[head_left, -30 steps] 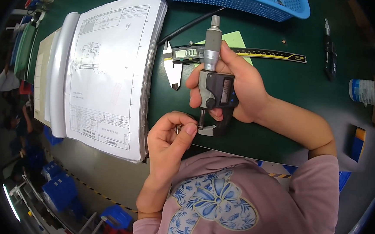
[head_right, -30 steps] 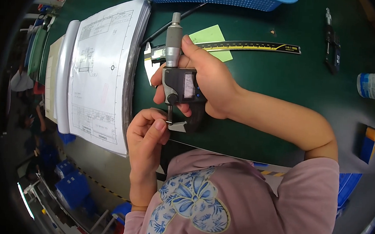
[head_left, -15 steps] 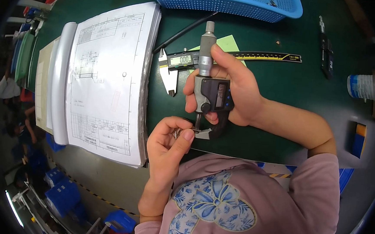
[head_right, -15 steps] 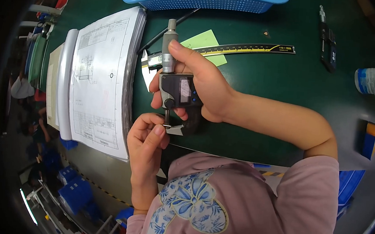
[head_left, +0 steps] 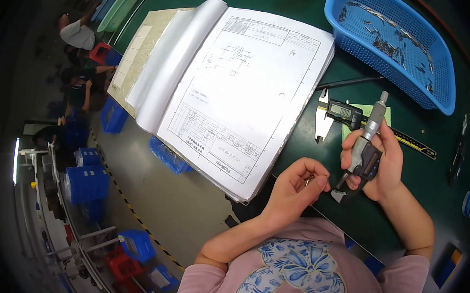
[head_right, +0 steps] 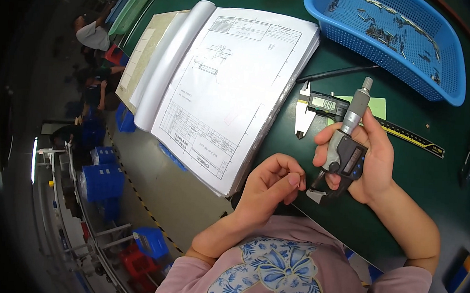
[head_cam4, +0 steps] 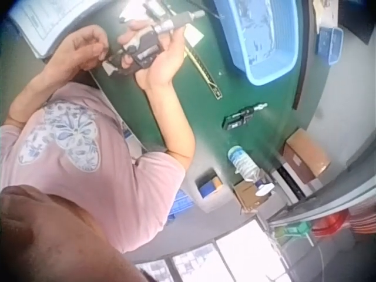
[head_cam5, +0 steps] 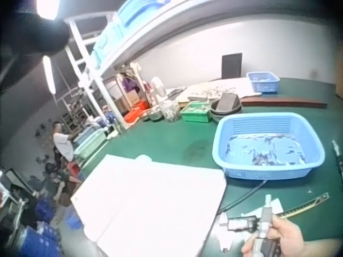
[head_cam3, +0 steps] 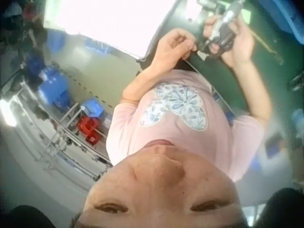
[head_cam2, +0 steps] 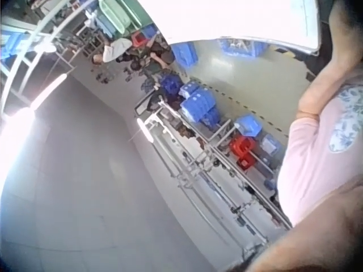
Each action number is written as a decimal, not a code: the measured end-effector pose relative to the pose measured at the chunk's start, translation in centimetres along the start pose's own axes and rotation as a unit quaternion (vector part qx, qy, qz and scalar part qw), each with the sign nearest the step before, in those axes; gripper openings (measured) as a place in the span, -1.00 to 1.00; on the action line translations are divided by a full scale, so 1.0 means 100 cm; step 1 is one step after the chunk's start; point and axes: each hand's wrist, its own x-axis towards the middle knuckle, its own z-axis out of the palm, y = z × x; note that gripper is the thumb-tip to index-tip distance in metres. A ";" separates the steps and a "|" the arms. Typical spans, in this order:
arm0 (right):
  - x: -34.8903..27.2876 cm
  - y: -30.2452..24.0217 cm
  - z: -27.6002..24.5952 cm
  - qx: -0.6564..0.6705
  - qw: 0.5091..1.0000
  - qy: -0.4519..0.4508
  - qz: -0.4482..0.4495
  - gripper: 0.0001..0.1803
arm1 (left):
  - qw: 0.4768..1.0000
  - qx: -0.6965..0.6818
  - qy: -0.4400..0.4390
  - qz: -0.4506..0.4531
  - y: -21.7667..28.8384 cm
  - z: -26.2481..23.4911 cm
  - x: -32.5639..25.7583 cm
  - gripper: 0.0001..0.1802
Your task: Measure small metal components using a digital micrometer and a digital caliper at a manufacturing workstation.
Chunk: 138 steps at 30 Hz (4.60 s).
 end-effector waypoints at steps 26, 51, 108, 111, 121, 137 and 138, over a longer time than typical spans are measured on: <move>0.000 -0.005 0.009 -0.117 0.993 -0.006 0.030 -0.31 | 0.993 0.103 -0.049 -0.015 0.016 -0.003 0.001 -0.78; -0.001 0.000 0.004 -0.023 0.997 -0.062 0.044 -0.25 | 0.987 0.124 -0.006 0.104 0.149 0.056 0.133 -0.75; 0.000 -0.005 0.006 -0.081 0.997 0.012 0.006 -0.33 | 0.995 0.092 -0.035 0.004 0.016 0.000 0.003 -0.87; 0.001 -0.004 0.001 -0.065 0.998 0.009 -0.002 -0.33 | 0.995 0.094 0.017 -0.010 0.017 0.003 0.002 -0.90; -0.001 -0.004 0.004 -0.061 0.998 0.002 0.004 -0.26 | 0.990 0.140 0.005 -0.025 0.015 0.000 0.001 -0.88; 0.001 -0.002 0.000 -0.062 0.998 -0.024 0.000 -0.32 | 0.990 0.137 -0.012 -0.010 0.015 -0.001 0.000 -0.90; 0.001 -0.002 -0.001 -0.062 0.998 -0.023 -0.001 -0.32 | 0.990 0.142 -0.015 -0.009 0.015 -0.002 0.000 -0.90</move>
